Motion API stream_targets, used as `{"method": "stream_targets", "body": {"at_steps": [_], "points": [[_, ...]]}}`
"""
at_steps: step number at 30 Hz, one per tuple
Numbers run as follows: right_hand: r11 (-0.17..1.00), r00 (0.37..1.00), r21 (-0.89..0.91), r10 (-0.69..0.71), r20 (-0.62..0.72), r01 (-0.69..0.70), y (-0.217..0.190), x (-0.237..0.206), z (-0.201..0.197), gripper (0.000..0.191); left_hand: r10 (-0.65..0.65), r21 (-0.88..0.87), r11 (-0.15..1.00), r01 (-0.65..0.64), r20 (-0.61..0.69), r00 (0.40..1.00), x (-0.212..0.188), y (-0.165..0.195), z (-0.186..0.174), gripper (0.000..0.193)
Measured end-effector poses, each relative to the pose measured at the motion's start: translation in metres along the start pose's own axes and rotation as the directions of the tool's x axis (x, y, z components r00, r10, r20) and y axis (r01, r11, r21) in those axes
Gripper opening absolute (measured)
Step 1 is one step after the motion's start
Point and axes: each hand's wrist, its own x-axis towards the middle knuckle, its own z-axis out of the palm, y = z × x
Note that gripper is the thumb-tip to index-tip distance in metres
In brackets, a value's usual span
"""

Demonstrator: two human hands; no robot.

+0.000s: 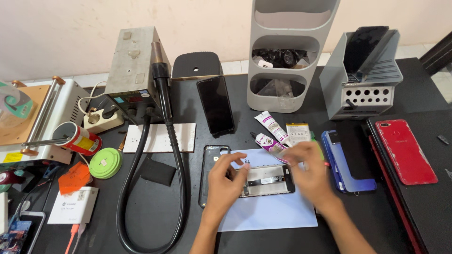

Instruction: The person disassembles a smartphone, removes the battery, and uses a screwdriver to adjust internal components. The person then reassembles the phone by reconnecting the battery and securing the back cover.

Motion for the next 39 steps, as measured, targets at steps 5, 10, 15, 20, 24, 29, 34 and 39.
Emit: {"method": "stream_targets", "body": {"at_steps": [5,10,15,20,24,29,34,39], "points": [[0.999,0.987,0.026,0.02,0.158,-0.024,-0.018,-0.01,0.023,0.021,0.269,0.069,0.959,-0.274,0.075,0.96,-0.004,0.003,0.005,0.024],[0.983,0.984,0.06,0.171,0.058,-0.174,-0.028,0.002,0.016,0.044,0.17,0.015,0.985,-0.169,-0.041,0.985,-0.003,-0.019,0.008,0.017],[0.959,0.958,-0.281,0.051,0.284,0.032,-0.032,0.011,0.013,0.032,-0.141,-0.09,0.988,0.124,-0.218,0.966,0.007,-0.038,-0.005,0.024],[0.965,0.88,-0.262,0.105,0.464,0.024,-0.034,0.01,0.016,0.039,-0.236,-0.254,0.951,0.175,-0.236,0.943,0.012,-0.037,-0.01,0.047],[0.974,0.859,-0.224,0.08,0.506,0.041,-0.034,0.014,0.012,0.036,-0.247,-0.164,0.962,0.219,-0.182,0.952,0.009,-0.028,-0.004,0.054],[0.942,0.814,-0.33,0.233,0.532,-0.054,-0.027,0.014,0.005,0.037,-0.247,-0.032,0.969,0.245,-0.155,0.956,0.007,-0.018,0.002,0.049],[0.984,0.9,-0.15,0.15,0.41,-0.096,-0.006,0.011,-0.006,0.031,-0.23,0.066,0.971,0.231,-0.01,0.973,0.006,-0.013,0.001,0.047],[0.962,0.874,-0.051,0.266,0.407,-0.269,0.006,0.008,-0.009,0.059,-0.253,0.18,0.959,0.219,0.194,0.948,-0.002,-0.006,0.011,0.048]]}}
